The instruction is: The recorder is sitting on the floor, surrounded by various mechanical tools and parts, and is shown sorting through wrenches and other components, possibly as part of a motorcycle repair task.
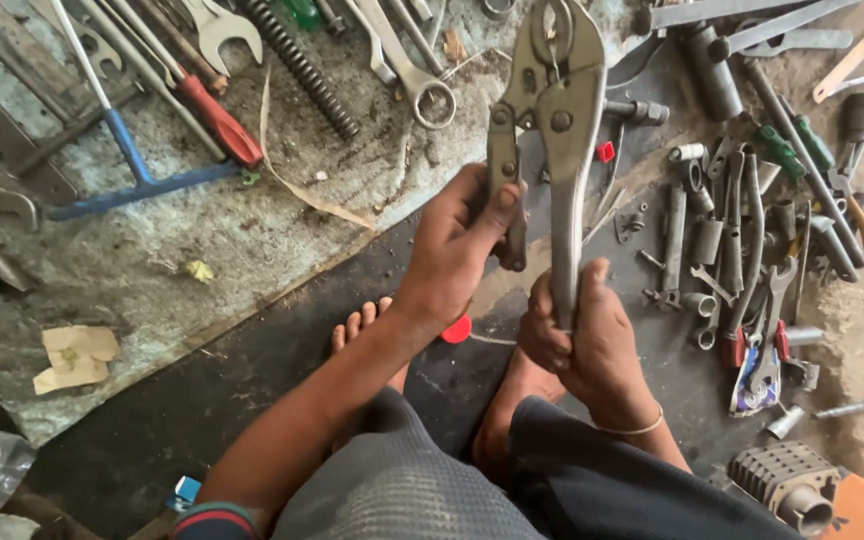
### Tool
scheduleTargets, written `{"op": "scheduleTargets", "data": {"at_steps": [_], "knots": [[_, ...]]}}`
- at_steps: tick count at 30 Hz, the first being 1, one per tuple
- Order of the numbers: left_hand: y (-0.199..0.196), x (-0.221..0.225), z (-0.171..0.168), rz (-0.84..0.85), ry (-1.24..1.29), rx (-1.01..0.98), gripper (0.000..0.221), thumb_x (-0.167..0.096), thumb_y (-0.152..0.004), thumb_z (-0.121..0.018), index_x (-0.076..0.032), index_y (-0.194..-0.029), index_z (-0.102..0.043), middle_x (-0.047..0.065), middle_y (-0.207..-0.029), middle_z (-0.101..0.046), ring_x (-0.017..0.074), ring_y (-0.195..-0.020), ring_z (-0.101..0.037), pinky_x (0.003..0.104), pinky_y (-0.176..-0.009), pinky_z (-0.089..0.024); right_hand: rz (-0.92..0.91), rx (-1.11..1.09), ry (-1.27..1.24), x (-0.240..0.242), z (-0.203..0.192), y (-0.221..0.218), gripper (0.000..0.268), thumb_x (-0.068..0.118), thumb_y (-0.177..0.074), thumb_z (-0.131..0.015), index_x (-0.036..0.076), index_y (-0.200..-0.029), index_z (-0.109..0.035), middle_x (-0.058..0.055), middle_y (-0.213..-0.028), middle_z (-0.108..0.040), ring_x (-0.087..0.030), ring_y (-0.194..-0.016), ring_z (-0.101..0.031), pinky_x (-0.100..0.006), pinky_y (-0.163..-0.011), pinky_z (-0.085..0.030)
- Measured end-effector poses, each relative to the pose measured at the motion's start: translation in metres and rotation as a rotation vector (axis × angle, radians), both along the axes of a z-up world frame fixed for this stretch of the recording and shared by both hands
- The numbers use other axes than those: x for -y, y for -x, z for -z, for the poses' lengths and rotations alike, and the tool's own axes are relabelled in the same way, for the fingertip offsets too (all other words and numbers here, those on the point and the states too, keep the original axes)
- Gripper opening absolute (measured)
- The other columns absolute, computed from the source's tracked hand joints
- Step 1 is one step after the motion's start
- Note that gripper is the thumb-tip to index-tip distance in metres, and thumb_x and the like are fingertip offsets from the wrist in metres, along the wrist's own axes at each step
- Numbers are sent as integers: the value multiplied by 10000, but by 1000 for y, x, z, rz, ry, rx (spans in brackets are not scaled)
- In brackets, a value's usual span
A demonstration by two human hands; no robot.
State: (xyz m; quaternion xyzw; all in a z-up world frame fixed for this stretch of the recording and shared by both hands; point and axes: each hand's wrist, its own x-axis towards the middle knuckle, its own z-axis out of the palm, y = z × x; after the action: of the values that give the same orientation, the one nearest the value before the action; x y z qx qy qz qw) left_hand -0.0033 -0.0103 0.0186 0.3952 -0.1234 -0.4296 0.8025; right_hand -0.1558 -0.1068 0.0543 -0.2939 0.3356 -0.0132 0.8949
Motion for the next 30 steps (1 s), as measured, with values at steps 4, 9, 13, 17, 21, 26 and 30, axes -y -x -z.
{"op": "scheduleTargets", "data": {"at_steps": [4, 9, 13, 17, 21, 26, 30], "knots": [[1, 6, 3, -23, 9, -134, 304, -318, -1064, -624, -21, -1115, -586, 11, -886, -612, 97, -771, -614, 295, -685, -548, -68, -116, 356, 0, -5, -2, 635, 512, -1108, -246, -17, -951, -561, -2, -573, -409, -113, -439, -353, -277, -410, -312], [4, 9, -4, -65, 52, -162, 299, -296, -1053, -646, -19, -1149, -589, 26, -956, -634, 103, -812, -618, 299, -720, -544, -273, -200, 636, 0, -13, -5, 579, 417, -1120, -295, -55, -1061, -626, -60, -682, -571, -148, -557, -544, -287, -548, -471], [13, 9, 2, -107, 24, -103, 290, -281, -1084, -648, -15, -1185, -594, 3, -1017, -627, 72, -919, -586, 259, -838, -510, -318, -201, 815, 1, -9, -5, 541, 377, -1115, -302, -26, -1157, -660, -60, -774, -655, -132, -663, -602, -275, -642, -522], [20, 8, 6, -126, -105, -13, 269, -294, -1071, -624, -52, -1185, -594, -31, -1025, -606, 49, -902, -566, 240, -773, -509, -338, -240, 877, 3, 4, 1, 552, 354, -1145, -322, -46, -1026, -683, -65, -857, -718, -125, -776, -656, -279, -736, -558], [33, 7, 18, -125, -192, 1, 293, -318, -1117, -586, -65, -1263, -560, -13, -993, -595, 52, -872, -529, 226, -760, -449, -324, -260, 862, -1, -2, -5, 546, 371, -1136, -324, -29, -1039, -683, -67, -813, -700, -129, -754, -672, -281, -722, -562], [26, 6, 7, -139, 11, -235, 510, -401, -980, -599, -131, -1334, -350, -5, -1162, -617, 111, -1056, -687, 296, -841, -599, -398, -239, 1040, 0, -4, -13, 435, 304, -1123, -392, -15, -984, -653, -75, -804, -697, -157, -754, -683, -305, -708, -563], [29, -2, 21, -114, 79, -286, 637, -396, -939, -710, -85, -1374, -363, 95, -1202, -680, 150, -1109, -688, 299, -917, -606, -564, -326, 1376, 2, -5, -20, 376, 238, -1093, -466, -5, -891, -670, -114, -742, -663, -232, -625, -649, -352, -621, -510]]}}
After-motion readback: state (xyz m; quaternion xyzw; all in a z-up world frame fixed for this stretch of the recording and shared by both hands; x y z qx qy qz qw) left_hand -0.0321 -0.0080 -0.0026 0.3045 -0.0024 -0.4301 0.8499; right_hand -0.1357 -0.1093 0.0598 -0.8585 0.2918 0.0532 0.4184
